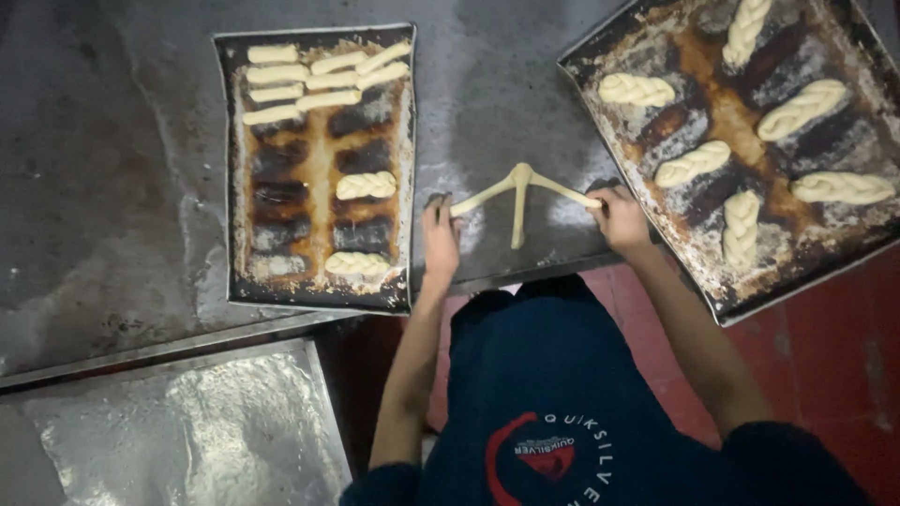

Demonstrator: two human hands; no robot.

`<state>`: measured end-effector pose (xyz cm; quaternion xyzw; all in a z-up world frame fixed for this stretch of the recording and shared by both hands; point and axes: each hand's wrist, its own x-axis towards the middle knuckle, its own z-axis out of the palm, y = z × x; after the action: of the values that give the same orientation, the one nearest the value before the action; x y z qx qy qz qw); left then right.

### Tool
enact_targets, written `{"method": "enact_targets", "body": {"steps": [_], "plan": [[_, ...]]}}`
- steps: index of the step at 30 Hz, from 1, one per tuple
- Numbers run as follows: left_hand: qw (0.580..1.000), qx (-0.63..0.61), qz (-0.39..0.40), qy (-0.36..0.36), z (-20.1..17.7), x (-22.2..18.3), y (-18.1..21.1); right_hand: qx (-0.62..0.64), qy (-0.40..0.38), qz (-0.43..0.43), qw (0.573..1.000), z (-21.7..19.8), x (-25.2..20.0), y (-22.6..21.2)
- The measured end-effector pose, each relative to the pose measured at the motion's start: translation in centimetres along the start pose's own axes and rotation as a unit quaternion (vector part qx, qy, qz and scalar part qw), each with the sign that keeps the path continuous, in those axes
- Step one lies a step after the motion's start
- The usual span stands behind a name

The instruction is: Braiding strips of dough into loaves and placing them on baking trays in a bakery.

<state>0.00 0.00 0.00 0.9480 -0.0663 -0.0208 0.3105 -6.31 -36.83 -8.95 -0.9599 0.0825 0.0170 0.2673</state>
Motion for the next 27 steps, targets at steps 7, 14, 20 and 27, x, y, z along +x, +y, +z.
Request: {"method": "enact_targets", "body": {"steps": [7,14,20,27], "plan": [[0.996,0.001,-0.012,0.088,2.6,-2.2,-2.1,0.129,0.121,0.066,0.982,-2.3,-0.5,-2.6],[0.992,-0.106,0.016,0.069,7.4,-5.9,8.4,0.179,0.095,0.087,0.975,-4.8,-0.7,-5.3],[0.99,-0.133,-0.05,-0.025,9.4,-3.9,7.1,0.293,0.05,0.114,0.948,-8.6,-0.9,-13.0],[0.771,-0.532,-0.345,-0.053,11.6,-2.9,7.2,-0.027,0.057,-0.031,0.998,-2.8,-0.9,-8.8]]}}
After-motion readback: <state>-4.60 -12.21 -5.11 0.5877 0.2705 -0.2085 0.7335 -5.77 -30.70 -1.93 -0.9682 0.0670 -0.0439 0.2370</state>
